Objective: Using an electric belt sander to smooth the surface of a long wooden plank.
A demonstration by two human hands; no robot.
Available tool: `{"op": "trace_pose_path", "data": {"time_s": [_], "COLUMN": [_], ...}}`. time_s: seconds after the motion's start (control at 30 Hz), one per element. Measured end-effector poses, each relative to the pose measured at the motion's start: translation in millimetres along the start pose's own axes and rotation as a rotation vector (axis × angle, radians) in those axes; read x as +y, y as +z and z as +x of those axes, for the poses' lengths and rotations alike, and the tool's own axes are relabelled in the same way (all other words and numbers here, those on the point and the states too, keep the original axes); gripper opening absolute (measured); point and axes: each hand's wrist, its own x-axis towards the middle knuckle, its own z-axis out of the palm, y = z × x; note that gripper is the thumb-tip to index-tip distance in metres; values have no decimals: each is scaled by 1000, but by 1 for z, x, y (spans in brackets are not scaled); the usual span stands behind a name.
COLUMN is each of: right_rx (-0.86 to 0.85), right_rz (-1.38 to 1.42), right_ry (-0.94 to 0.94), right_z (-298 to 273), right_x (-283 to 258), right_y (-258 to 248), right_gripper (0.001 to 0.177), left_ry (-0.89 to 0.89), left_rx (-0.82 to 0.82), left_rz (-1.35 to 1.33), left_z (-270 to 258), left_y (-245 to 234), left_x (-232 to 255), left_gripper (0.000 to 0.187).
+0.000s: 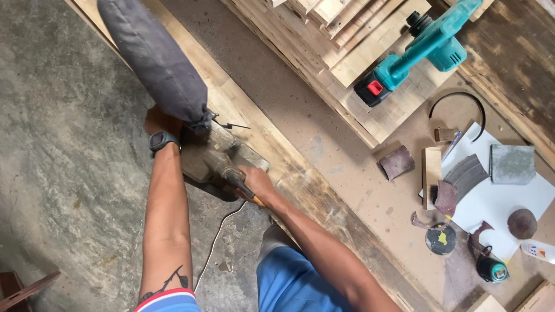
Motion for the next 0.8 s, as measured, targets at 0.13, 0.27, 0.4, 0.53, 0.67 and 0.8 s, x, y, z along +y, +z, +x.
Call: {"op": "trace_pose_path", "data": {"time_s": [0.13,0.27,0.4,0.53,0.67,0.8], "right_rx": [17,-21,-79,-68,-47,-13], "right_rz": [15,42,71,79,97,186], "right_ry": [0,32,118,137,171,178], "right_z": [17,25,17,21,35,16], "right_x": [-14,-27,-55,-53,-12,-40], "right_y": [-2,-11,-44,-65,-55,-112], "right_gripper": [46,44,34,36,45,30], "left_ry": [-2,16,-17,-32,-14,175], "left_rx": [32,52,47,30,-1,90], "left_rz": [63,66,-27,-62,-19,68], "left_z": [25,48,39,39,38,67], "left_y": [11,14,-4,-13,-17,29], "left_x": [-15,-18,6,36,70,74], "left_gripper": [28,24,23,25,25,30]}}
